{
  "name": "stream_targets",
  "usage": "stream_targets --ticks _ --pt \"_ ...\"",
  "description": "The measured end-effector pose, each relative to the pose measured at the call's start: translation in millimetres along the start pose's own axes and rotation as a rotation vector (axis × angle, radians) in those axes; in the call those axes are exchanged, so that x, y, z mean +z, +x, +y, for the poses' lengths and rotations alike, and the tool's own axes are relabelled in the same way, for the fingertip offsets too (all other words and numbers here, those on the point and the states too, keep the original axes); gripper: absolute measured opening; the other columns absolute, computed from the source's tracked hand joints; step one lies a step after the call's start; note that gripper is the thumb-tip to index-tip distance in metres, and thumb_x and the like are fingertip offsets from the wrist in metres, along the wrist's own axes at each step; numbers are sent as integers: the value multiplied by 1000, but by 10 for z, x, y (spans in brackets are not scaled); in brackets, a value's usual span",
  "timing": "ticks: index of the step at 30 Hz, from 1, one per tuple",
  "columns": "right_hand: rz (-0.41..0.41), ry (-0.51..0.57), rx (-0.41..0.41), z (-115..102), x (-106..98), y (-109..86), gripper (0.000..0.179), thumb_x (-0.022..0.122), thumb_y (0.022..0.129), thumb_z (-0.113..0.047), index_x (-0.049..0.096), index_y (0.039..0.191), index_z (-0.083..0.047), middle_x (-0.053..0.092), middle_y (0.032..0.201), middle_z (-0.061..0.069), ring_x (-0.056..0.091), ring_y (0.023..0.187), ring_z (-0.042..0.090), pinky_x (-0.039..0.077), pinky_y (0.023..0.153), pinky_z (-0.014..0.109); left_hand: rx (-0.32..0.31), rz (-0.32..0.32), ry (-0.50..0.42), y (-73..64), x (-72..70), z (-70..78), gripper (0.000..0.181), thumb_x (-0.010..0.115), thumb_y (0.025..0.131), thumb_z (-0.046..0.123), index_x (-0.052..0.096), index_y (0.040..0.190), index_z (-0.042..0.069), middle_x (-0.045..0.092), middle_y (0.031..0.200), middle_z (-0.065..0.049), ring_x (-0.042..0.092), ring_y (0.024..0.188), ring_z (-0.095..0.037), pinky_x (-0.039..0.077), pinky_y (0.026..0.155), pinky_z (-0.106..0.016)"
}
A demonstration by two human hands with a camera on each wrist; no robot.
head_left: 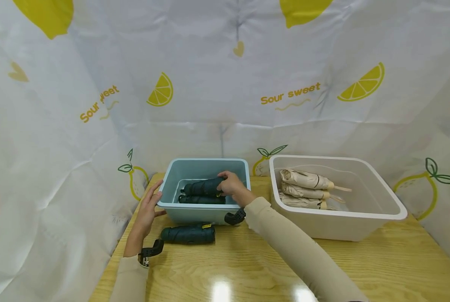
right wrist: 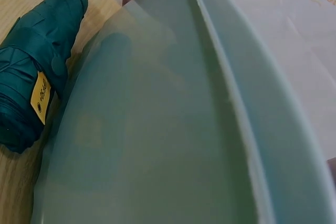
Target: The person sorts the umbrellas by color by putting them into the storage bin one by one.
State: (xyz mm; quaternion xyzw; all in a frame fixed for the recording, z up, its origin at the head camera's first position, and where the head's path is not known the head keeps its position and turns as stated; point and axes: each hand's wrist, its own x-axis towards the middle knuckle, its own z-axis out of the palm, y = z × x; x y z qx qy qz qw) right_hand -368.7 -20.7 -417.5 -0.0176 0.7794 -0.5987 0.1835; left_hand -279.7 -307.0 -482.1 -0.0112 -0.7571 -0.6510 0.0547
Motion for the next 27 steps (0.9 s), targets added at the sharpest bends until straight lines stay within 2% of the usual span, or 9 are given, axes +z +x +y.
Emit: stream_targets --ticks 6,12,13,15,17,20,21,24,27 --pt "-62 -84 29 23 -10 11 63 56 97 4 37 157 -6 35 161 21 52 132 39 51 103 47 3 0 -10 -5 6 20 54 37 112 40 28 163 24 26 167 -13 37 142 -39 45 101 -73" --pt "-79 -119 50 14 -27 -6 69 57 98 0 30 161 -8 35 162 20 55 111 31 47 101 49 6 -13 -25 -8 9 32 54 38 112 38 28 163 24 32 161 -18 40 140 -40 43 101 -74" --pt "-79 -117 50 12 -30 -12 69 57 98 -1 30 161 -8 37 161 20 53 103 30 47 99 49 6 -15 -27 -9 7 33 54 38 112 39 28 163 24 33 161 -19 40 140 -40 43 101 -74" --pt "-80 -120 49 6 -40 -29 68 57 99 -3 30 161 -8 36 162 20 56 108 31 48 104 50 7 -18 -28 -8 4 32 54 38 112 39 27 163 24 32 161 -19 40 141 -40 43 102 -75" --pt "-84 -118 47 4 -46 -43 66 56 100 -6 30 161 -8 35 162 20 57 117 37 46 108 52 7 -20 -28 -6 0 29 54 38 112 39 27 163 24 32 161 -19 40 141 -40 43 102 -75" --pt "-86 -123 44 -1 -52 -63 65 55 102 -11 28 161 -8 30 165 19 45 140 44 39 116 57 7 -20 -27 -5 1 26 54 37 112 39 27 163 24 33 160 -20 40 141 -40 44 101 -74" --pt "-81 -122 41 -2 -51 -67 65 55 102 -12 29 161 -8 29 166 19 41 143 44 38 117 58 7 -20 -26 -5 0 25 54 37 112 39 27 163 24 33 160 -20 40 141 -40 44 101 -74" --pt "-34 -133 8 -4 -42 -77 63 56 101 -13 33 159 -7 30 165 18 37 147 42 37 117 58 7 -21 -24 -5 1 25 54 37 112 39 27 163 24 33 160 -20 40 141 -40 44 101 -73" --pt "70 -177 -97 1 -14 -90 56 58 101 -13 42 154 -6 39 161 17 42 144 39 41 113 56 6 -22 -26 -5 0 23 54 37 112 39 27 163 24 32 160 -19 39 141 -40 44 101 -73"
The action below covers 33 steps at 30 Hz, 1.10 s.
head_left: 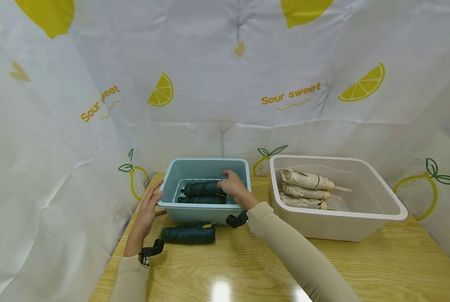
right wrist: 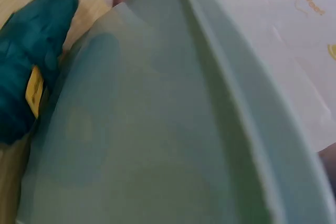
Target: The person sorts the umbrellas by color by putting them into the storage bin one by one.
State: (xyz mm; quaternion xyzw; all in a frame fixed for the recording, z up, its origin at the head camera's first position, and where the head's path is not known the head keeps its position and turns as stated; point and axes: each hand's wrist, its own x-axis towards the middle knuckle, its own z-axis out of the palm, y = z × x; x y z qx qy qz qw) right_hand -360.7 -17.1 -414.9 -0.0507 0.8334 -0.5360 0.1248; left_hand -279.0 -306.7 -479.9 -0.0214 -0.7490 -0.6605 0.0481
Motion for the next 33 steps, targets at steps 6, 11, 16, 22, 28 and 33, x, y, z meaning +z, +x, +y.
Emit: stream_targets --ticks 6,11,16,22,28,33 --pt "215 -16 -294 -12 57 -59 30 57 101 -12 60 130 -9 62 135 13 59 124 30 51 99 49 -4 11 8 11 -9 -39 54 38 111 42 29 162 26 33 160 -16 41 139 -38 46 101 -71" --pt "196 44 -515 -19 43 -269 24 57 101 -10 62 125 -9 64 128 13 63 112 28 55 92 45 -3 16 12 11 -2 -52 54 38 111 42 30 162 27 31 163 -11 40 139 -36 47 100 -71" --pt "174 73 -736 47 86 -564 20 60 101 -10 64 120 -10 67 116 10 65 102 22 58 85 39 -1 17 6 23 -16 -62 54 39 111 42 30 162 27 30 164 -10 40 139 -36 47 100 -71" --pt "218 58 -1022 255 240 -857 16 63 96 -1 67 108 -10 68 94 8 65 82 16 59 67 30 -10 22 14 19 -18 -48 54 39 111 42 30 162 27 31 163 -11 41 137 -35 47 100 -70" --pt "93 -97 -1036 501 377 -1043 21 67 92 0 66 107 -14 66 97 5 64 80 13 58 66 24 -16 20 18 8 -4 -27 55 39 111 43 29 162 26 25 167 -8 39 141 -36 46 101 -71" --pt "1 -354 -861 636 426 -1084 26 75 92 -12 68 116 -15 66 116 0 66 96 17 58 81 29 -16 19 19 4 -3 -24 55 38 111 43 29 162 26 25 166 -9 38 142 -37 46 101 -71"
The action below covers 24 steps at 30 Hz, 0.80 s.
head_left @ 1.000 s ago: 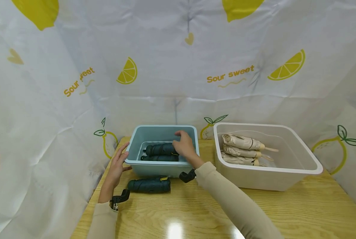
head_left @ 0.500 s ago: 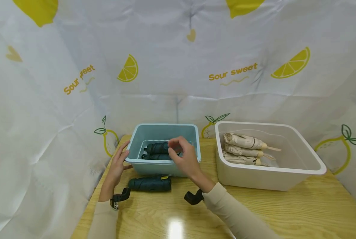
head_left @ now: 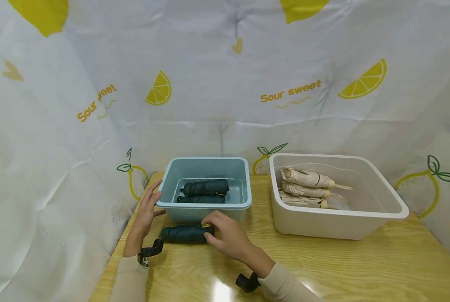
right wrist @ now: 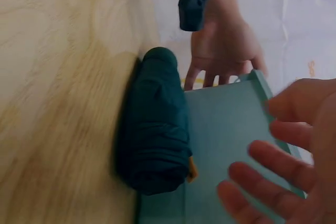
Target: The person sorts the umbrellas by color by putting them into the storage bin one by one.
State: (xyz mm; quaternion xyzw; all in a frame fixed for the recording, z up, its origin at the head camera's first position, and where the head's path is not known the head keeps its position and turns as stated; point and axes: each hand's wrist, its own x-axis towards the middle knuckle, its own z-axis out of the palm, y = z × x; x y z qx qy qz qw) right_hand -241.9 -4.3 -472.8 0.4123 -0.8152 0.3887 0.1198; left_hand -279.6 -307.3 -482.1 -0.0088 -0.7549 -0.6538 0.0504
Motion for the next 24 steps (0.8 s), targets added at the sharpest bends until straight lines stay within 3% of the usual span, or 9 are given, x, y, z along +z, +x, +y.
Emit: stream_targets --ticks 5,9,13,24 --pt "-231 -149 138 60 79 -34 42 74 95 -23 62 134 -15 60 135 1 61 122 21 54 100 39 5 1 1 -11 -7 4 54 38 111 42 30 162 26 31 163 -12 41 139 -36 47 100 -69" --pt "-334 -197 198 98 154 -56 54 71 97 -27 54 146 -15 54 146 4 55 131 26 51 106 44 8 -2 2 -11 -10 -3 54 38 111 42 29 162 26 35 160 -15 43 138 -37 47 100 -69" --pt "-369 -206 220 115 208 -80 60 70 97 -27 47 151 -14 52 149 5 53 133 28 49 107 46 5 -4 0 -1 -4 -18 54 38 111 43 30 162 27 33 162 -14 42 139 -38 47 100 -70" --pt "-365 -229 272 101 324 -75 63 71 96 -28 47 154 -22 55 145 5 58 127 29 52 103 46 4 8 -17 -11 7 -8 54 39 111 42 30 162 25 27 166 -11 39 141 -38 45 101 -72"
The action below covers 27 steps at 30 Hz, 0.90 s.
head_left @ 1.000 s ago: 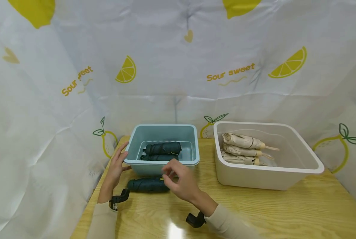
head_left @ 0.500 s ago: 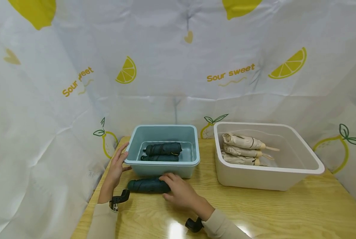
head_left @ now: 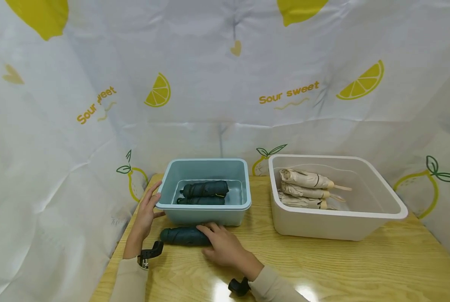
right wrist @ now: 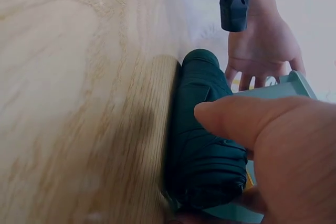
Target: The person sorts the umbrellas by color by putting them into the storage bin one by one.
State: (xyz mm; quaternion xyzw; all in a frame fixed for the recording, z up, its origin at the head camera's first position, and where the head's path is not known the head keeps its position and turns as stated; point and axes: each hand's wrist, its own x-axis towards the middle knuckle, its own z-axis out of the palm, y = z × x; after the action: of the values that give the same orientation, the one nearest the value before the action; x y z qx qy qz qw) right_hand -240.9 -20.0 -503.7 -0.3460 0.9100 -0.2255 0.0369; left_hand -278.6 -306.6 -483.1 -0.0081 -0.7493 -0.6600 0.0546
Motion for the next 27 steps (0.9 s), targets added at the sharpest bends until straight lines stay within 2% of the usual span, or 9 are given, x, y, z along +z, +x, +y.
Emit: stream_targets --ticks 8,21,27 --pt "54 -12 35 -25 84 52 62 76 92 -28 51 149 -25 61 137 6 61 122 29 52 102 46 2 1 2 -8 -1 -7 54 39 111 41 30 162 26 26 166 -10 40 141 -38 47 100 -70" --pt "97 -38 28 -13 138 69 64 82 88 -33 54 145 -29 65 131 4 62 120 28 53 100 45 20 0 12 -9 -4 -7 54 39 111 40 31 162 25 25 167 -10 39 142 -38 51 95 -65" --pt "101 -2 23 19 132 66 62 82 88 -33 56 144 -31 66 129 3 64 117 25 55 96 44 18 4 18 -3 -2 -3 54 40 111 40 31 162 24 24 168 -10 39 143 -37 52 95 -66"
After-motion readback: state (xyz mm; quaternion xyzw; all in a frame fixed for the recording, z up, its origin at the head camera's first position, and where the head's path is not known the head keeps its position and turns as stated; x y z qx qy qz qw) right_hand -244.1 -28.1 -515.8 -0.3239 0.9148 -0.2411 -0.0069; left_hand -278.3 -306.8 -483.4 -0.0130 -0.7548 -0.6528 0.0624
